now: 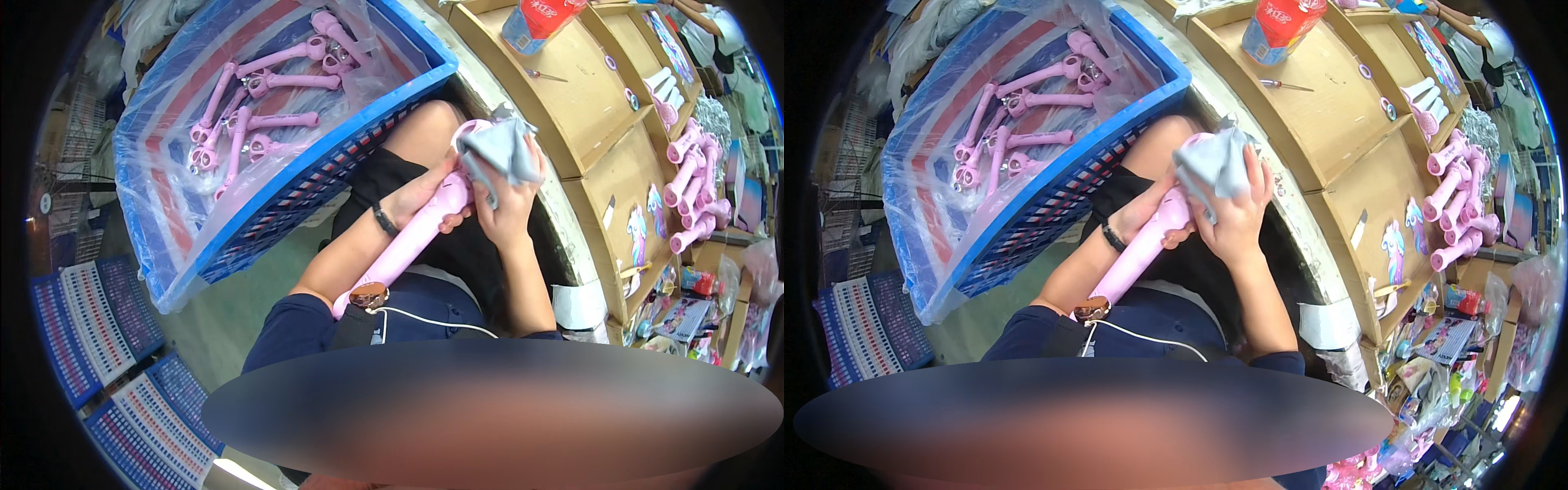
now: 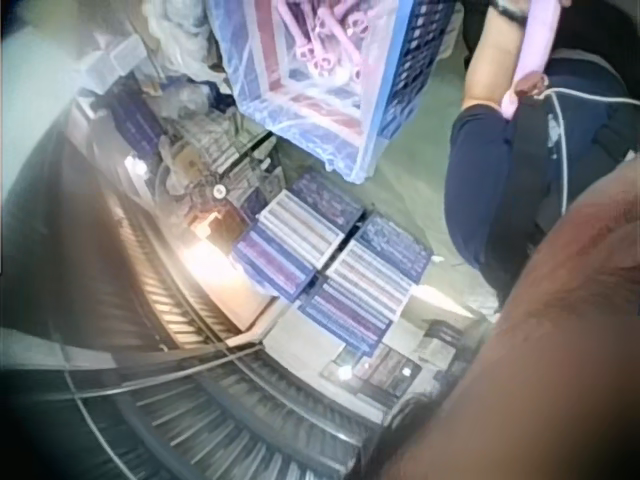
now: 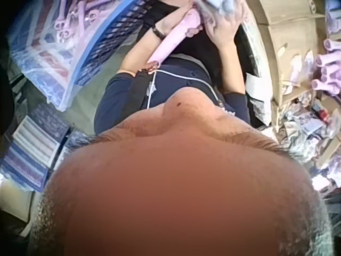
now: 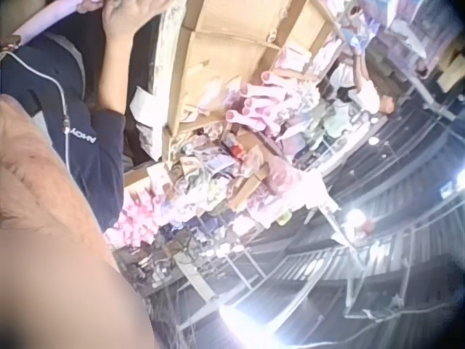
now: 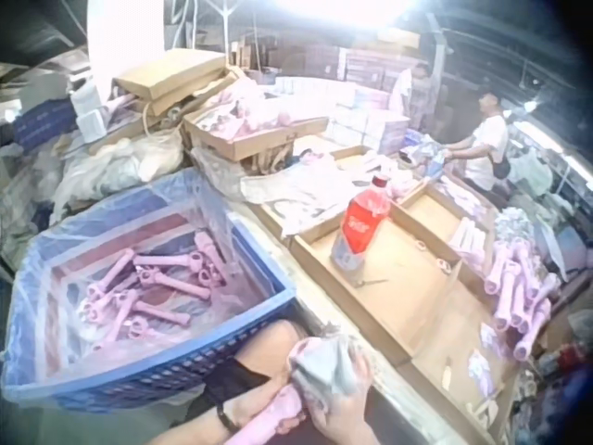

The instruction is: The person assembles pink toy wands by attaching a clear plastic top, inserting a small metal piece, and affixing a decorative wing sticker. They wipe the wand with a cloth and place the finished item into a blue basket.

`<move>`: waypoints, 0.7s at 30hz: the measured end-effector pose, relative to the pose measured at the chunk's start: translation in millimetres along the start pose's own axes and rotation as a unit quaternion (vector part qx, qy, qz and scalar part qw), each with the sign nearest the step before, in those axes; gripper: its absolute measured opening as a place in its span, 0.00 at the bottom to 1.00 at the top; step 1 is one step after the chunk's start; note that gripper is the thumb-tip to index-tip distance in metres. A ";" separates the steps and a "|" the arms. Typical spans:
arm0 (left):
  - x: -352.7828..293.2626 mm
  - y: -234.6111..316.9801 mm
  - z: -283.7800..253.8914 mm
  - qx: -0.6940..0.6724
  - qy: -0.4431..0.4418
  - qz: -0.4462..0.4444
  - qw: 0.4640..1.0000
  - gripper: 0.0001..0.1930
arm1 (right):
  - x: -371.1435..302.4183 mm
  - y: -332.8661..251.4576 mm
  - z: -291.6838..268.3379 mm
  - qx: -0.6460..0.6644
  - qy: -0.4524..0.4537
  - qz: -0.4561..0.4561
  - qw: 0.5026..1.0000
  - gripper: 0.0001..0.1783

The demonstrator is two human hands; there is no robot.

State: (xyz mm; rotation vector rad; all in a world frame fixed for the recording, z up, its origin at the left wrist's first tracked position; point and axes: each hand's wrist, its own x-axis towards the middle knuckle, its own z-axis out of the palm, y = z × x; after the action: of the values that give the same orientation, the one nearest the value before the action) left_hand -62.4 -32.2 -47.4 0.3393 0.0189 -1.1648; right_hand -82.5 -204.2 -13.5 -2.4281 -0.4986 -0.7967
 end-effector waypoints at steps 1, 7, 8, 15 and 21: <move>-0.5 0.3 -0.3 -0.013 0.000 0.012 1.000 0.33 | 7.3 1.0 1.7 0.045 0.020 0.029 0.998 0.17; -4.2 -1.2 3.2 -0.045 -0.006 -0.003 0.999 0.31 | 4.3 -18.5 12.7 0.066 0.123 -0.024 0.990 0.16; -3.8 -2.2 3.4 -0.026 0.027 0.002 0.999 0.32 | -0.8 -19.6 12.2 0.018 0.097 -0.041 0.994 0.16; 3.1 -11.2 -1.3 -0.120 -0.093 -0.073 0.986 0.40 | -7.6 -8.8 12.1 0.345 0.177 0.188 0.902 0.29; 4.3 -15.5 -1.1 -0.152 -0.122 -0.094 0.976 0.42 | -27.4 -36.0 21.1 0.514 0.250 0.317 0.757 0.38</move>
State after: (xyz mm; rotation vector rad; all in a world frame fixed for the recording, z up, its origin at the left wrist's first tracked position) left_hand -74.4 -41.2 -53.2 -0.0805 0.0140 -1.3620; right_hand -111.8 -168.2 -32.0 -1.1335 0.1288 -0.5756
